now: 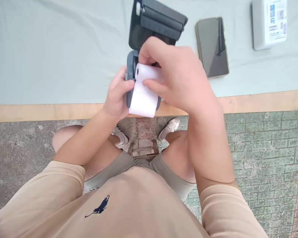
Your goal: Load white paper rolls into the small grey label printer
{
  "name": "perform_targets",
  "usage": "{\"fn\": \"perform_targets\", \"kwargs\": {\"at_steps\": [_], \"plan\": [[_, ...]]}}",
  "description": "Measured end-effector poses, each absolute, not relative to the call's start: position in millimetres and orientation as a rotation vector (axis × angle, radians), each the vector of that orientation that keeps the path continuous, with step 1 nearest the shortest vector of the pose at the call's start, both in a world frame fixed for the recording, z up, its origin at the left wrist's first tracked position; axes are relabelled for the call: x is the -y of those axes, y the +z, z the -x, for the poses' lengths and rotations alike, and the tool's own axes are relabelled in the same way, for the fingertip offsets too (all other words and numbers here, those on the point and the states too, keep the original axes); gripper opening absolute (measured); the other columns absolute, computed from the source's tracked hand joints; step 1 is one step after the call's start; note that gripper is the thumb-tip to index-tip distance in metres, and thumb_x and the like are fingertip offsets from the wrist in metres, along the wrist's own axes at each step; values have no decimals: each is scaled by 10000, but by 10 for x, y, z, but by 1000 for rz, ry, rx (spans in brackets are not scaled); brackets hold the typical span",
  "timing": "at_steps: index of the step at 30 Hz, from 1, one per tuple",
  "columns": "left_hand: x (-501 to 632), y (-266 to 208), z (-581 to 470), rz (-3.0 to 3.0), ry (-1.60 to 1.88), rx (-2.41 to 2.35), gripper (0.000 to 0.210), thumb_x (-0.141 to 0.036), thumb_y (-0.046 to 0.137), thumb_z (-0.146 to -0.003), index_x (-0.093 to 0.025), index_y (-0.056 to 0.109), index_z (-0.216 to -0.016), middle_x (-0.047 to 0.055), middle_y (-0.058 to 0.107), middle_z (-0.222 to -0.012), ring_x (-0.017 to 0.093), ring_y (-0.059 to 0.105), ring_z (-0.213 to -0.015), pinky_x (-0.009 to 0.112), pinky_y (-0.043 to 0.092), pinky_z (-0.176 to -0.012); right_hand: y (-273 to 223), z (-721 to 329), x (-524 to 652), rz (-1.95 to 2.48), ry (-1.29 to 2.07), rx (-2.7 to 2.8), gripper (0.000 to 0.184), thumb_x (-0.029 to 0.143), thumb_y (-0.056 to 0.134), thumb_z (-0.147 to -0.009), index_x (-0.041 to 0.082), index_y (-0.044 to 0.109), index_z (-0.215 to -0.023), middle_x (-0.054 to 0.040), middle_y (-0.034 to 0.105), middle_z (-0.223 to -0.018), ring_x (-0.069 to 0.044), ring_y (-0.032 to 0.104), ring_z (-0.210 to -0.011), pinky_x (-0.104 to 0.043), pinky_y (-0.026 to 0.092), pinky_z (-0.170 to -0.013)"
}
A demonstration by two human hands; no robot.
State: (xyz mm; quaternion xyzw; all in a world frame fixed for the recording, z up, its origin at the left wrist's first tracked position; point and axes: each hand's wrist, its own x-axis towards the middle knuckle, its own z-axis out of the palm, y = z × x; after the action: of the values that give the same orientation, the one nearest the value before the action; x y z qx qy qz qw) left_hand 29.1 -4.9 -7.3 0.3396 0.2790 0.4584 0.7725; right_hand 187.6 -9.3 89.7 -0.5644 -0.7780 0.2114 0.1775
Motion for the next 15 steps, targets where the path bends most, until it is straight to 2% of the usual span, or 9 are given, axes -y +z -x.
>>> {"fn": "perform_targets", "kwargs": {"at_steps": [2, 4, 7, 9, 12, 15], "plan": [[63, -61, -305, -716, 1015, -589, 206, -200, 542, -845, -189, 554, -1050, -13, 598, -880, 141, 649, -943, 237, 519, -749, 835, -1822, 34, 1767, 499, 2271, 262, 268, 622, -730, 292, 538, -977, 1, 642, -980, -252, 598, -887, -462, 445, -824], [62, -52, -315, -689, 1026, -581, 185, -183, 525, -858, -185, 551, -1041, -15, 586, -860, 114, 652, -904, 204, 510, -716, 791, -1794, 10, 1866, 434, 2301, 265, 296, 603, -751, 301, 537, -1007, -1, 651, -1005, -275, 597, -920, -490, 418, -849], [37, -52, -316, -642, 1022, -586, 130, -224, 504, -878, -183, 543, -994, -18, 566, -789, 108, 656, -818, 197, 508, -661, 765, -1810, 34, 1770, 269, 2295, 276, 365, 615, -771, 273, 554, -1023, -20, 651, -1051, -273, 577, -953, -456, 417, -831], [16, -58, -308, -602, 1008, -576, 128, -263, 500, -880, -178, 540, -967, -12, 571, -780, 111, 650, -776, 206, 506, -638, 773, -1848, 77, 1614, 197, 2259, 237, 389, 608, -789, 238, 576, -969, -39, 649, -1016, -242, 568, -922, -406, 424, -804], [-2, -64, -294, -558, 1004, -538, 135, -299, 494, -880, -183, 548, -926, -4, 583, -782, 114, 630, -736, 218, 493, -606, 797, -1886, 149, 1471, 292, 2320, 159, 379, 629, -785, 234, 609, -847, -19, 657, -875, -200, 557, -817, -377, 417, -780], [0, -64, -287, -554, 999, -488, 116, -303, 519, -863, -204, 567, -900, -4, 595, -775, 117, 621, -740, 223, 498, -606, 799, -1884, 192, 1545, 381, 2441, 81, 348, 662, -753, 277, 645, -789, 14, 675, -869, -223, 538, -849, -403, 393, -782]]}}
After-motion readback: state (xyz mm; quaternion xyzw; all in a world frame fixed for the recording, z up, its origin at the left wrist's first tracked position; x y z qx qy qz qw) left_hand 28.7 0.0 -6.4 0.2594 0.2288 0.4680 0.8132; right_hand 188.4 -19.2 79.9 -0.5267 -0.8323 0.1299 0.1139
